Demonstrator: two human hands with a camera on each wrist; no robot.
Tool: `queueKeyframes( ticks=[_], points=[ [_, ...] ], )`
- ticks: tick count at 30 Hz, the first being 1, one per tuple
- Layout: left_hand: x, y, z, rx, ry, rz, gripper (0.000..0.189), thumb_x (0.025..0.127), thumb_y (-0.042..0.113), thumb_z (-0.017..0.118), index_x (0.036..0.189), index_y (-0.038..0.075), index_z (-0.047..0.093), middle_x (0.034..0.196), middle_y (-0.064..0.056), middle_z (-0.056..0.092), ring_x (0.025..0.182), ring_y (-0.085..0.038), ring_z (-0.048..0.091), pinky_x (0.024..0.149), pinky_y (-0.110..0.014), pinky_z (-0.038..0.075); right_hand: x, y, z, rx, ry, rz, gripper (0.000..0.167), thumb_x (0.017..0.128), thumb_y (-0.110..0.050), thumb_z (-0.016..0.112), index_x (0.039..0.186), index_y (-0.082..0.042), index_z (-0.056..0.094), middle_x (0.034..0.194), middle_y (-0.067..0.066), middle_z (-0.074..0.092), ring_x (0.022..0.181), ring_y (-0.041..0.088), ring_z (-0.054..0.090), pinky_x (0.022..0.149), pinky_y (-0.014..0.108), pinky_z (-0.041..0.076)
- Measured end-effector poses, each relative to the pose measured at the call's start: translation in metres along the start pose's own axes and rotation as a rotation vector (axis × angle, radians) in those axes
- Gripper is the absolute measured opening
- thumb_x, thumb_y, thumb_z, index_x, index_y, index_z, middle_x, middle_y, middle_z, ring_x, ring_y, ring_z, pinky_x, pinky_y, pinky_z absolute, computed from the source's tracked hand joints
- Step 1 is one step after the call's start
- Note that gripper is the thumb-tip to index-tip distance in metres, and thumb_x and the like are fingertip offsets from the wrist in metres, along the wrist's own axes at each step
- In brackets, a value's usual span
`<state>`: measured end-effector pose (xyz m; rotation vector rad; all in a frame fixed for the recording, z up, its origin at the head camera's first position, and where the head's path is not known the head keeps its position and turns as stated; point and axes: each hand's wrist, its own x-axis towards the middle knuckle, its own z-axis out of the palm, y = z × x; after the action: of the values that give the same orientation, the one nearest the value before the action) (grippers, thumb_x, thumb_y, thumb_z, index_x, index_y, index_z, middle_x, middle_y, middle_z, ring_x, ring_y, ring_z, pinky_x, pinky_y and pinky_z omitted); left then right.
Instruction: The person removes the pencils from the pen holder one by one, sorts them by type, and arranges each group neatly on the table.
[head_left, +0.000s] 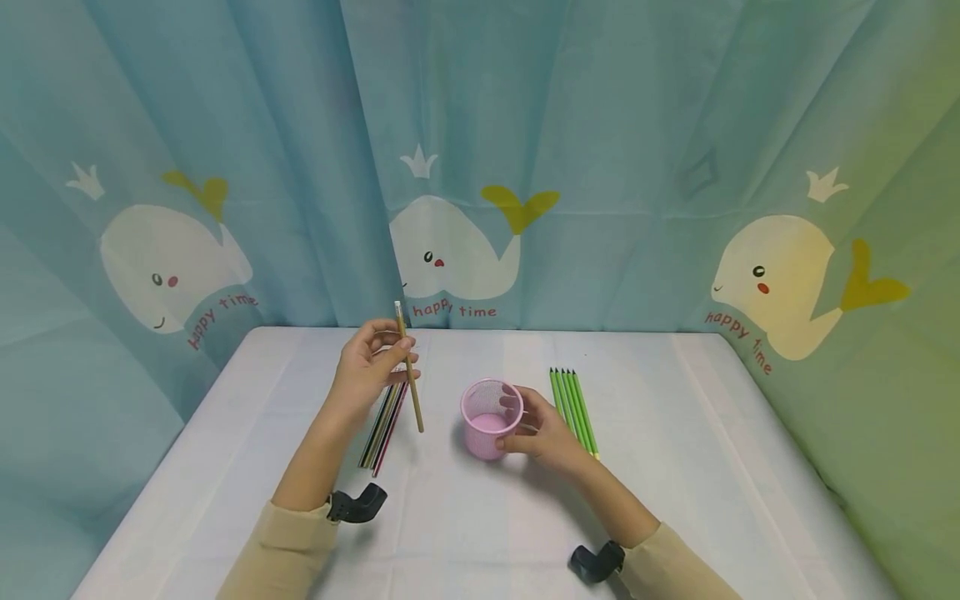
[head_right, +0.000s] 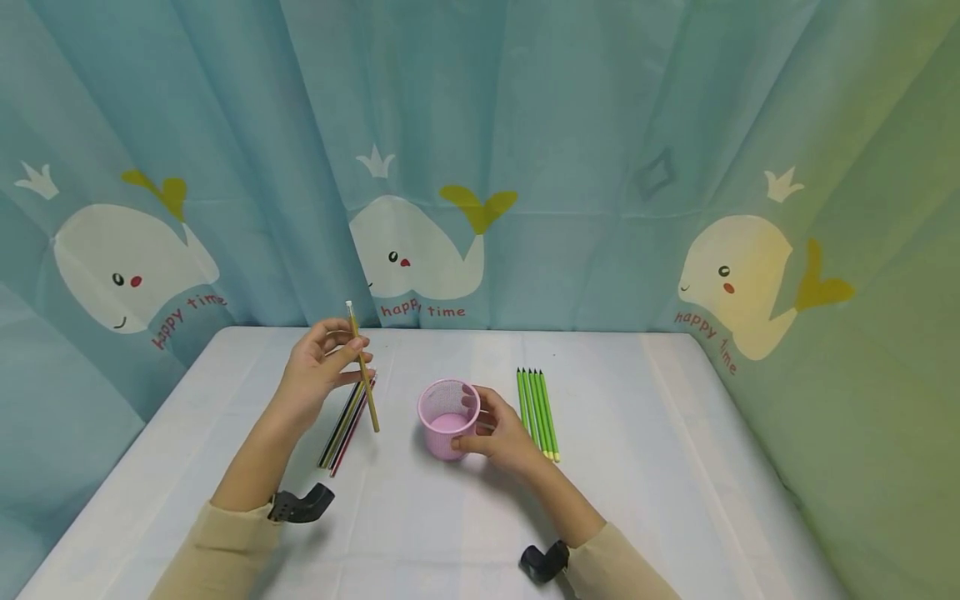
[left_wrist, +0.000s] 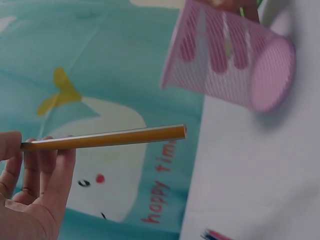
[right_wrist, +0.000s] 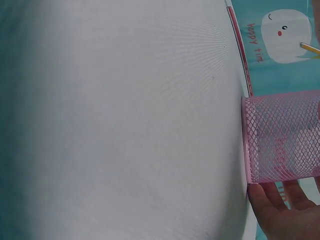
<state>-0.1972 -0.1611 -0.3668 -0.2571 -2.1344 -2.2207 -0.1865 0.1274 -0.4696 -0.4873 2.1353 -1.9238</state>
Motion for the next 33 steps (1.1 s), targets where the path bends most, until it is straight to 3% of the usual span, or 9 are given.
queueKeyframes(
  ticks=[9, 18, 26, 33],
  points=[
    [0.003, -0.019, -0.02, 0.044, 0.057, -0.082, 0.03, 0.1, 0.016, 0.061, 0.126, 0.007, 0.048, 0.11, -0.011, 0.058, 0.091, -0.014, 0.067, 0.082, -0.04, 0.062, 0.0, 0.0, 0.001, 0.008, -0.001, -0.011, 0.081, 0.074, 0.001, 0.082, 0.145, -0.006, 0.044, 0.144, 0.023, 0.051, 0.131, 0.044, 0.05, 0.113, 0.054, 0.04],
    [0.002, -0.033, -0.044, 0.158, 0.112, -0.147, 0.036, 0.101, 0.019, 0.06, 0.131, 0.004, 0.046, 0.108, -0.007, 0.059, 0.088, -0.011, 0.067, 0.081, -0.04, 0.062, 0.0, 0.0, 0.0, -0.002, -0.006, -0.006, 0.08, 0.075, 0.0, 0.082, 0.145, -0.006, 0.044, 0.144, 0.023, 0.05, 0.131, 0.043, 0.05, 0.113, 0.052, 0.041],
    [-0.001, -0.046, -0.06, 0.288, 0.069, -0.185, 0.038, 0.102, 0.015, 0.057, 0.134, -0.003, 0.047, 0.113, -0.021, 0.057, 0.089, -0.019, 0.068, 0.076, -0.036, 0.063, 0.001, -0.002, -0.001, -0.009, -0.005, -0.005, 0.08, 0.075, 0.0, 0.082, 0.145, -0.006, 0.044, 0.144, 0.023, 0.051, 0.131, 0.043, 0.051, 0.112, 0.051, 0.043],
    [0.004, -0.062, -0.068, 0.347, 0.012, -0.254, 0.04, 0.101, 0.01, 0.057, 0.136, -0.007, 0.047, 0.113, -0.023, 0.059, 0.085, -0.024, 0.069, 0.068, -0.029, 0.062, 0.0, -0.003, -0.001, 0.001, -0.005, 0.0, 0.081, 0.074, 0.001, 0.082, 0.146, -0.006, 0.043, 0.145, 0.023, 0.05, 0.131, 0.043, 0.051, 0.111, 0.05, 0.044]
  ],
)
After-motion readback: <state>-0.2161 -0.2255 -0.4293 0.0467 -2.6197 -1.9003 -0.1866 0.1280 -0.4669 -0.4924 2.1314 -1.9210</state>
